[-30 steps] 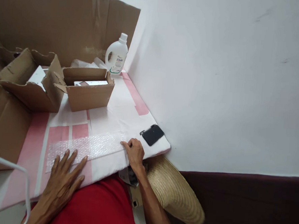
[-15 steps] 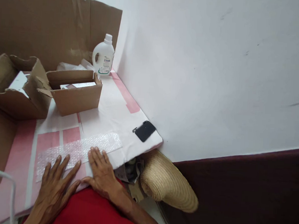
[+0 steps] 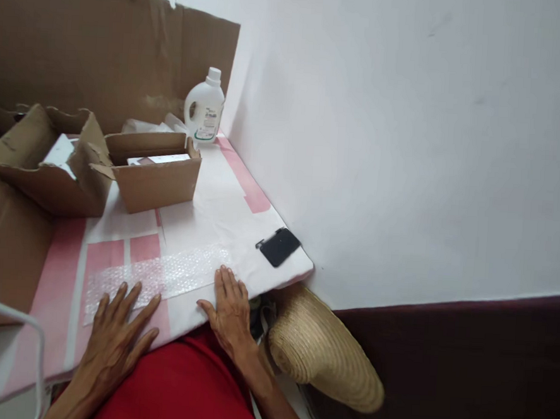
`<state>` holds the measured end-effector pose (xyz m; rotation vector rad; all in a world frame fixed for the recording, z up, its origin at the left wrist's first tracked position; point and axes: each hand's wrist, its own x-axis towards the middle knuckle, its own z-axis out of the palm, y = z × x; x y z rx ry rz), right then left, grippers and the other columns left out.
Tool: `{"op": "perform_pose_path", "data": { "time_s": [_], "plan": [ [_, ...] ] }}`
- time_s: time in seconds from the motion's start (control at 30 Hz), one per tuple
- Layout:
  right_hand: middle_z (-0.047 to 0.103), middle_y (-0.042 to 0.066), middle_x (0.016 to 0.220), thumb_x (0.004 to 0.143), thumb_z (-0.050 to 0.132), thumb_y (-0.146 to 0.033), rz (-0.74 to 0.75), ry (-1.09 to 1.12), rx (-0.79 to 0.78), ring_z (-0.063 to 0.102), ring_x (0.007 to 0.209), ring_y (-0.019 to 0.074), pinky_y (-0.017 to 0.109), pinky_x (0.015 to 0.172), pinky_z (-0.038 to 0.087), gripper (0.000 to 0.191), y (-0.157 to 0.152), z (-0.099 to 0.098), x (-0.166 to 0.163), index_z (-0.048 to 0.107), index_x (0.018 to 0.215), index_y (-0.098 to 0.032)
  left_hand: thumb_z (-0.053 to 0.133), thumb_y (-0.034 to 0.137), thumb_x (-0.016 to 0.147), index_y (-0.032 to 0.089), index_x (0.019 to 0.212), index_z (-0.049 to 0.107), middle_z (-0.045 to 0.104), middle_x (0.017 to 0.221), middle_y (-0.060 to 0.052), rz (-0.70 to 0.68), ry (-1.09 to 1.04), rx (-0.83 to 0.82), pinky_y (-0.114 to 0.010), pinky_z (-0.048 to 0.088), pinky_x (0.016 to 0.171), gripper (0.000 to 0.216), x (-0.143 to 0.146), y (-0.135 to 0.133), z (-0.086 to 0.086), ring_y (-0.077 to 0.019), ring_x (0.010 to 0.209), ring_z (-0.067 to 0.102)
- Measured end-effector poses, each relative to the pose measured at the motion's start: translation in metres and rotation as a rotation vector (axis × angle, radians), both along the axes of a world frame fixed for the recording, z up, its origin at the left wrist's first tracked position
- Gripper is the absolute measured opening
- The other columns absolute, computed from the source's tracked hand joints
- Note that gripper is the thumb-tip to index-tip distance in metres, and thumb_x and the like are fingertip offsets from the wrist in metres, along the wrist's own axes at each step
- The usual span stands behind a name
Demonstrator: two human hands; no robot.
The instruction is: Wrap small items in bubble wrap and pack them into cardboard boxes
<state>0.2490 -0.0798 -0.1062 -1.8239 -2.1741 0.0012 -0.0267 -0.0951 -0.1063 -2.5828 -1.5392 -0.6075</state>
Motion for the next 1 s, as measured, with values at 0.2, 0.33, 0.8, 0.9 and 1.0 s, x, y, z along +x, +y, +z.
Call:
{"op": "perform_pose_path", "data": {
  "time_s": [0.2, 0.33, 0.8, 0.9, 1.0],
  "plan": [
    [0.050, 0.018, 0.153, 0.103, 0.048, -0.030, 0.235, 0.113, 0.129, 0.039, 0.146, 0.0342, 0.051, 0.113, 0.036, 0.048, 0.007, 0.015, -0.026, 0.050, 0.147, -0.010, 0.061, 0.034, 0.091, 0.033, 0.146, 0.052, 0.046, 0.156, -0.013, 0.032, 0.032, -0.004, -0.058, 0.025, 0.120, 0.056, 0.006, -0.003, 0.008, -0.0362, 0.150, 0.032],
    [0.051, 0.012, 0.153, 0.101, 0.050, -0.025, 0.466, 0.148, 0.059, 0.040, 0.145, 0.0296, 0.046, 0.112, 0.038, 0.046, 0.008, 0.013, -0.047, 0.051, 0.146, -0.014, 0.061, 0.029, 0.090, 0.028, 0.142, 0.055, 0.052, 0.151, -0.012, 0.041, -0.054, -0.001, -0.054, 0.028, 0.121, 0.052, 0.002, -0.006, 0.016, -0.0323, 0.146, 0.040],
    [0.053, 0.014, 0.150, 0.101, 0.054, -0.028, 0.478, 0.143, 0.092, 0.042, 0.141, 0.0318, 0.048, 0.107, 0.038, 0.041, 0.009, -0.001, -0.048, 0.056, 0.142, -0.024, 0.054, 0.069, 0.076, 0.025, 0.080, 0.059, 0.065, 0.068, -0.001, 0.938, -0.374, -0.690, -0.030, 0.040, 0.058, 0.045, -0.021, 0.010, 0.076, -0.0224, 0.064, 0.061],
    [0.054, 0.014, 0.149, 0.100, 0.057, -0.029, 0.464, 0.145, 0.130, 0.042, 0.141, 0.0318, 0.048, 0.107, 0.038, 0.035, 0.009, -0.003, -0.048, 0.060, 0.134, -0.025, 0.063, 0.072, 0.068, 0.024, 0.073, 0.054, 0.054, 0.058, 0.004, 0.872, -0.614, -0.687, -0.027, 0.038, 0.054, 0.049, -0.024, 0.010, 0.071, -0.0170, 0.056, 0.052],
    [0.054, 0.013, 0.149, 0.099, 0.059, -0.030, 0.453, 0.170, 0.100, 0.043, 0.140, 0.0319, 0.047, 0.107, 0.038, 0.035, 0.010, -0.002, -0.048, 0.061, 0.134, -0.026, 0.070, 0.070, 0.066, 0.023, 0.073, 0.050, 0.052, 0.059, 0.006, 0.782, -0.924, -0.726, -0.025, 0.039, 0.053, 0.052, -0.020, 0.010, 0.076, -0.0134, 0.056, 0.048]
  ]
}}
